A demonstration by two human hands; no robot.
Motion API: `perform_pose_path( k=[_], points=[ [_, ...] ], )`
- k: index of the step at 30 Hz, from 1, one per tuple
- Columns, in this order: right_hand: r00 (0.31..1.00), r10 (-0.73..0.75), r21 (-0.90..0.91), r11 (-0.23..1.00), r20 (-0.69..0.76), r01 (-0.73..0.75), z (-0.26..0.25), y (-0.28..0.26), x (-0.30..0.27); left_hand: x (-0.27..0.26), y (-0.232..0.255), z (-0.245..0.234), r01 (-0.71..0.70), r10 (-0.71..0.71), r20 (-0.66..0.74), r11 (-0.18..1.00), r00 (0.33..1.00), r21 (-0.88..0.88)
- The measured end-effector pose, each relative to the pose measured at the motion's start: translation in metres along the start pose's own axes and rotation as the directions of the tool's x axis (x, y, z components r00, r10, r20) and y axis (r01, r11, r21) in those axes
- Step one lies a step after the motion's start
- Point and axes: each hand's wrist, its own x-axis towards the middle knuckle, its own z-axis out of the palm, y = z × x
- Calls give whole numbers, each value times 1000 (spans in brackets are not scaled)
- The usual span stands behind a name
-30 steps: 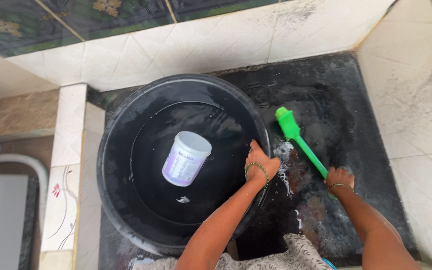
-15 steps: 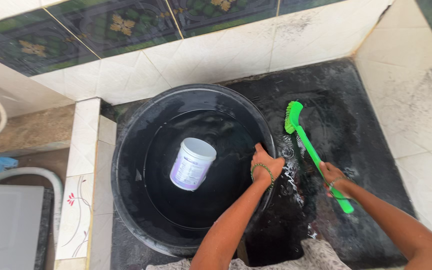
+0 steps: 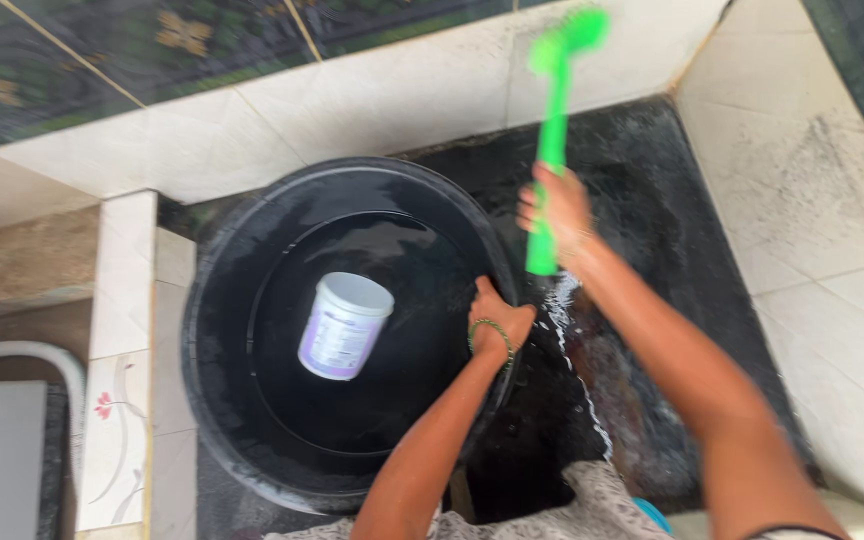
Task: The person uses a green scrub brush to clean the tiled floor and the rim of a large black tub. They scoop water from the tub with a small plastic container and pour it onto the floor to rinse the area. The person continues scrubbing the floor and the tub's edge throughout the video.
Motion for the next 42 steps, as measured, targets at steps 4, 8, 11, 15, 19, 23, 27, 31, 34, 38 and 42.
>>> perform_pose_path(
  k=[4,8,11,15,19,23,27,31,34,38,42],
  points=[
    [981,22,118,993,-192,1,38,0,70,-3,0,-1,2,-2,8,1000,1000,-29],
    [980,-8,334,940,-199,76,21,-51,124,-3,3,-7,-5,5,-4,1000,1000,19],
    [986,70,137,989,-153,-49,46,-34,83,-8,5,-1,15,-16,45,1000,999,16],
    [993,79,-43,996,-87,-83,98,1,49,-2,4,-7,-6,6,52,1000,999,1],
    [989,85,202,978,-120,-59,52,-42,97,-4,3,-3,59,-54,102,997,993,-45],
    [990,88,61,995,-114,-81,56,-30,70,-4,4,-3,-1,2,40,1000,999,-17],
    [998,62,-87,994,7,-62,75,13,53,-1,0,-5,-6,6,29,1000,1000,-4],
    [951,307,390,871,44,-299,5,-27,136,-1,0,-2,-14,14,19,1000,1000,-24],
    [991,108,241,963,77,-124,-65,-25,115,-2,4,-3,4,-4,8,1000,1000,16],
    [941,95,-723,617,-324,-311,-107,6,35,-6,4,-10,28,-29,22,999,999,20],
    [942,29,-832,462,-334,-309,-155,-36,-68,-4,2,-7,28,-28,35,999,999,-15]
  ],
)
